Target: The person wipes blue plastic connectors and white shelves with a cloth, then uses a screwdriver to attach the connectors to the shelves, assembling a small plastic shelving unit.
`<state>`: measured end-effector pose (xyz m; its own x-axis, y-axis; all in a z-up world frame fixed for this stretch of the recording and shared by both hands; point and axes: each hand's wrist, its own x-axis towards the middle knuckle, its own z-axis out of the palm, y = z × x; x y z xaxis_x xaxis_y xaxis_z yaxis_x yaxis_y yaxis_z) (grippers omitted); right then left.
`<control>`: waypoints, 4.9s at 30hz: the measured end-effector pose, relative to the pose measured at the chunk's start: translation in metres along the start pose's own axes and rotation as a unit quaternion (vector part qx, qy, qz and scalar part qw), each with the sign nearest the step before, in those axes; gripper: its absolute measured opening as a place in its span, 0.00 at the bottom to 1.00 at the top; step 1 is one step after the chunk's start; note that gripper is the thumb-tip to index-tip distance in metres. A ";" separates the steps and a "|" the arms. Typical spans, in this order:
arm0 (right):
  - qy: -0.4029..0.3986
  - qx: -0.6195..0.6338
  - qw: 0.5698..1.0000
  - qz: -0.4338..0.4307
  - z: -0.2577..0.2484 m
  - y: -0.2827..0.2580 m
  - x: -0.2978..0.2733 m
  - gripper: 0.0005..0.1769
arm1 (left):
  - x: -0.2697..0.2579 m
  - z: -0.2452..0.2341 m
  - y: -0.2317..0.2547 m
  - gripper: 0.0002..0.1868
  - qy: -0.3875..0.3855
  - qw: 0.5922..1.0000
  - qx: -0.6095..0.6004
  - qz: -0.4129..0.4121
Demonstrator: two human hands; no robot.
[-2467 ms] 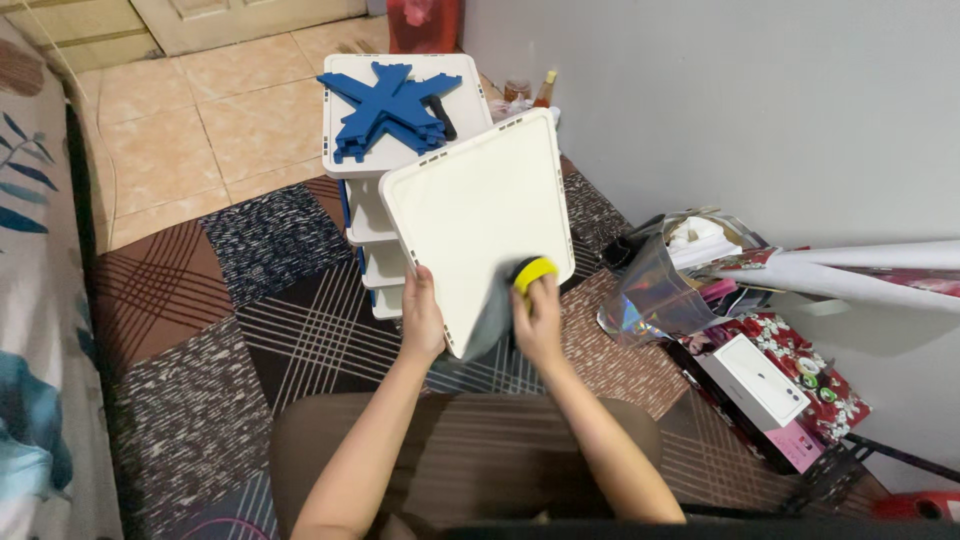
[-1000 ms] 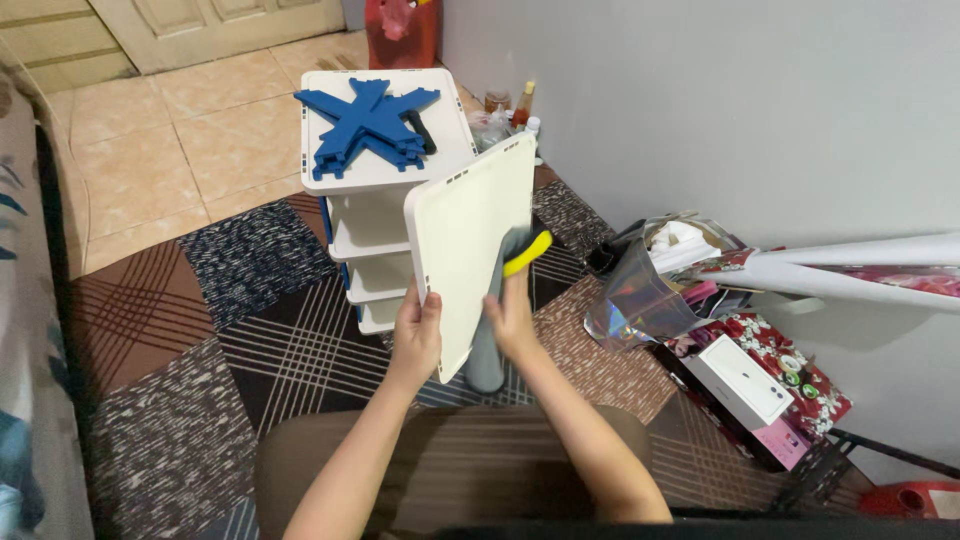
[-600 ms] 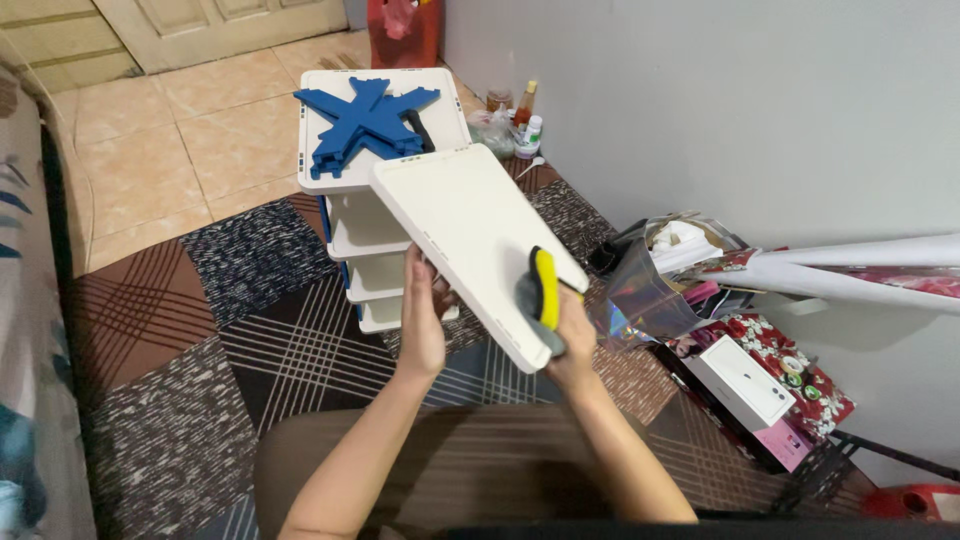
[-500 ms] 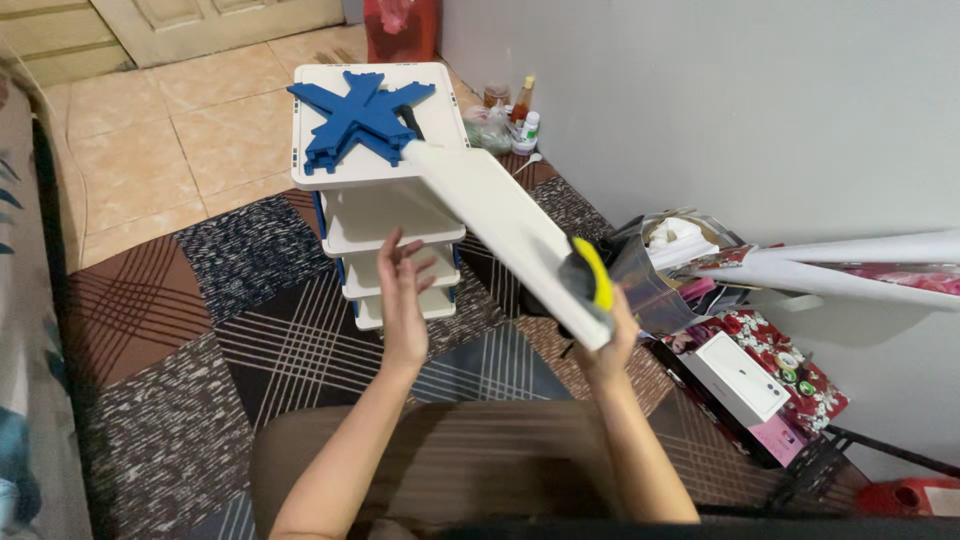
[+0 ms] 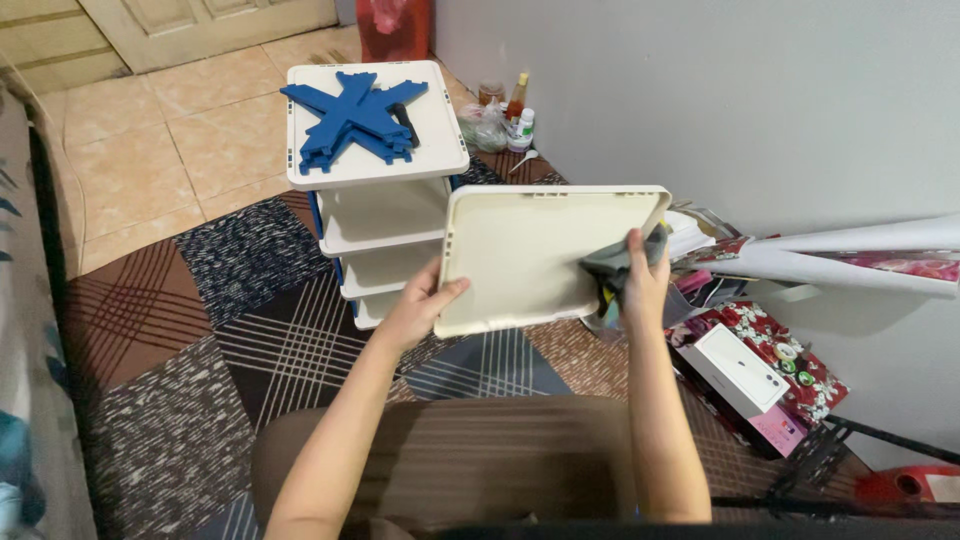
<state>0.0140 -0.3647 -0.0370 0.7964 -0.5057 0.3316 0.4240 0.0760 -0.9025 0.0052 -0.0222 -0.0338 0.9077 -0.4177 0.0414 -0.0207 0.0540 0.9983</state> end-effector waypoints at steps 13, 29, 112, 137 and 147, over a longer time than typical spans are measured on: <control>-0.215 -0.274 0.860 -0.372 0.106 0.081 -0.100 0.15 | 0.014 0.026 -0.099 0.43 0.028 0.926 -0.364 0.101; -0.283 -0.205 0.846 -0.402 0.147 0.055 -0.081 0.20 | -0.004 0.027 -0.113 0.35 0.049 0.983 -0.083 0.154; -0.097 -0.585 0.656 0.466 0.002 0.318 0.017 0.78 | 0.182 0.006 -0.329 0.64 -0.008 0.800 0.592 -0.096; -0.233 -0.497 0.804 0.228 0.029 0.271 0.059 0.36 | 0.216 0.020 -0.287 0.46 0.070 0.913 0.398 -0.055; -0.145 -0.212 0.966 -0.038 0.149 0.152 0.106 0.22 | 0.116 -0.023 -0.030 0.15 -0.005 0.963 0.233 0.135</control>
<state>0.2271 -0.2793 -0.0978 0.8831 -0.2287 0.4096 0.3212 -0.3417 -0.8832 0.1209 -0.0511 -0.0597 0.8391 -0.4544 0.2992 -0.4427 -0.2505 0.8610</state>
